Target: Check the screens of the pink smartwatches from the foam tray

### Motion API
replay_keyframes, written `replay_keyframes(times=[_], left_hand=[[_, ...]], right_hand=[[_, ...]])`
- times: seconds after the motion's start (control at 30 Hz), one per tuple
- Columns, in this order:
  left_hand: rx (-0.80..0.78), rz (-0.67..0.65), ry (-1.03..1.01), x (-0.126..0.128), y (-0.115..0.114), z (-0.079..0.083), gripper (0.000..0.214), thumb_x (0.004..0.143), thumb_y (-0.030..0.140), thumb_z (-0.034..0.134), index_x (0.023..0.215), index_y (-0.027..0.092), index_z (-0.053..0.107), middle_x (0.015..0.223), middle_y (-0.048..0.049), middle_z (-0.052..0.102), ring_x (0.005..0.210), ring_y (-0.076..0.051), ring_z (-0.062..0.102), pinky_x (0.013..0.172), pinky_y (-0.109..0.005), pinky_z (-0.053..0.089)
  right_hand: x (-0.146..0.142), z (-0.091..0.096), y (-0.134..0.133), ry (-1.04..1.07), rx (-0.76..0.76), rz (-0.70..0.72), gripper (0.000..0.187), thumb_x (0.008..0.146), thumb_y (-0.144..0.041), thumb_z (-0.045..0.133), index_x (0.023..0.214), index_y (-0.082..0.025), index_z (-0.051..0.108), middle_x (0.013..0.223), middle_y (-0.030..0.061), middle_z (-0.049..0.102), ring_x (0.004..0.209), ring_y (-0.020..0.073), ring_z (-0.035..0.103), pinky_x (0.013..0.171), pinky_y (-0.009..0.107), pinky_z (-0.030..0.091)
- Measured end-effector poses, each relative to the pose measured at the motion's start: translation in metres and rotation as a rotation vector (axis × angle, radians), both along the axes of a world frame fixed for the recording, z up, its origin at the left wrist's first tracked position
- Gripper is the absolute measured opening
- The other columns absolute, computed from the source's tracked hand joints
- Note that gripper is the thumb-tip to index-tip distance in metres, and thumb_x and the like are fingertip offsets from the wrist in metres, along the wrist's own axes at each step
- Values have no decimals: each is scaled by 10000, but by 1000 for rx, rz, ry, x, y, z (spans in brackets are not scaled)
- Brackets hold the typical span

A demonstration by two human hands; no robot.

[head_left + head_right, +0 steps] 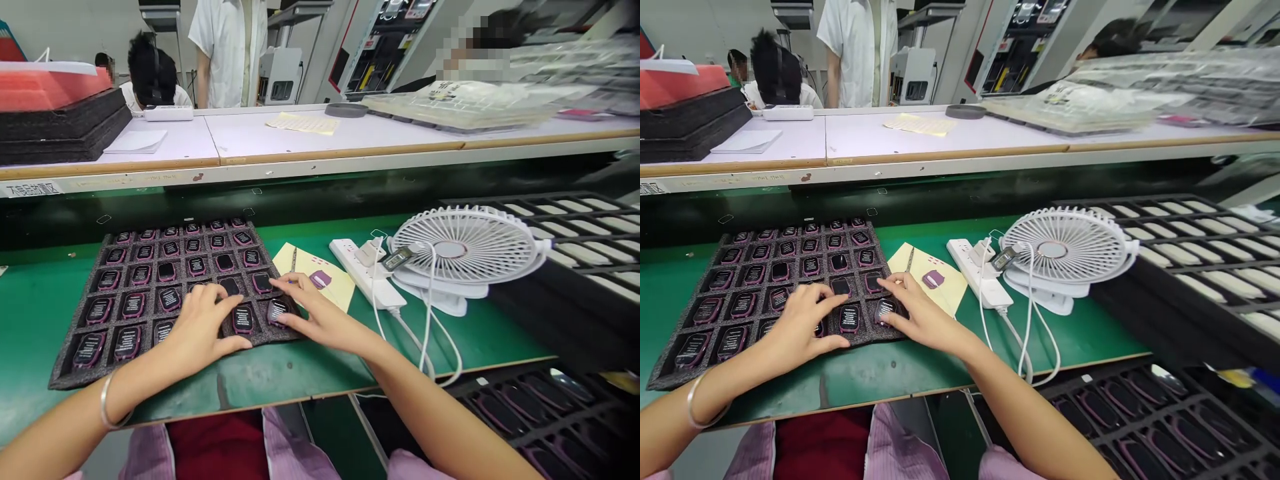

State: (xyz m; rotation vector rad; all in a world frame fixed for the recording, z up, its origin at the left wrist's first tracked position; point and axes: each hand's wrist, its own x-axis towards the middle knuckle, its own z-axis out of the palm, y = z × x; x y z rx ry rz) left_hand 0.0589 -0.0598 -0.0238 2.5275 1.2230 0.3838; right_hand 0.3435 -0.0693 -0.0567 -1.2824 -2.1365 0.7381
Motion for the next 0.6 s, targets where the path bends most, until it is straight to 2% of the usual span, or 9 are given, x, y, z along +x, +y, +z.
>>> replay_keyframes(times=[0.07,0.1,0.13,0.2,0.27,0.3,0.4,0.5,0.6], left_hand=[[158,68,-17,-35,-1,9,569,873,535,711,1369,272,620,1332,-119,600,1228,-344,542,1049,-566,462],[229,145,-25,-59,-2,13,532,906,575,642,1342,270,636,1356,-122,601,1242,-348,553,1059,-574,457],[285,253,-27,-85,-4,16,562,924,625,569,1335,247,638,1353,-136,608,1238,-355,570,1065,-577,457],[361,563,2,-139,-11,15,683,928,694,449,1333,172,623,1327,-185,617,1231,-397,584,1059,-598,465],[264,870,107,-182,-24,4,764,906,712,421,1368,123,573,1331,-208,615,1287,-454,545,1057,-653,449],[192,960,89,-196,-32,-4,790,889,718,404,1344,96,578,1312,-220,628,1296,-465,541,1061,-665,443],[-23,908,-199,-204,-54,-36,787,857,734,316,1210,108,636,1250,-215,685,1223,-399,628,1079,-580,481],[26,951,-367,-189,-74,-58,747,866,724,335,1180,127,656,1175,-196,712,1182,-363,645,1078,-544,486],[79,1083,-459,-194,-102,-65,726,879,717,331,1140,141,687,1101,-173,729,1147,-349,661,1044,-521,516]], right_hand=[[4,-2,8,35,-10,-92,562,981,-462,527,1490,-227,488,1443,162,509,1375,329,499,1170,531,405],[5,-3,14,59,-45,-137,572,984,-489,511,1494,-232,489,1472,159,516,1364,333,520,1163,535,418],[5,-4,20,88,-97,-178,590,978,-516,510,1497,-235,491,1496,153,522,1354,338,539,1157,535,428],[2,-3,35,154,-225,-241,636,950,-561,541,1494,-234,505,1529,135,525,1374,344,536,1164,518,430],[-6,1,48,223,-327,-294,675,916,-590,579,1482,-225,522,1531,126,536,1413,342,504,1174,490,424],[-10,3,54,256,-359,-327,690,902,-602,594,1473,-219,529,1522,128,548,1414,343,504,1171,483,430],[-22,9,63,337,-417,-447,701,860,-646,624,1400,-202,574,1453,146,609,1323,354,587,1114,478,483],[-30,15,59,383,-495,-480,687,804,-697,664,1269,-192,629,1284,156,710,1209,345,663,1060,456,519],[-39,16,47,408,-621,-439,718,775,-731,684,1241,-189,618,1166,176,744,1064,334,724,940,432,579]])
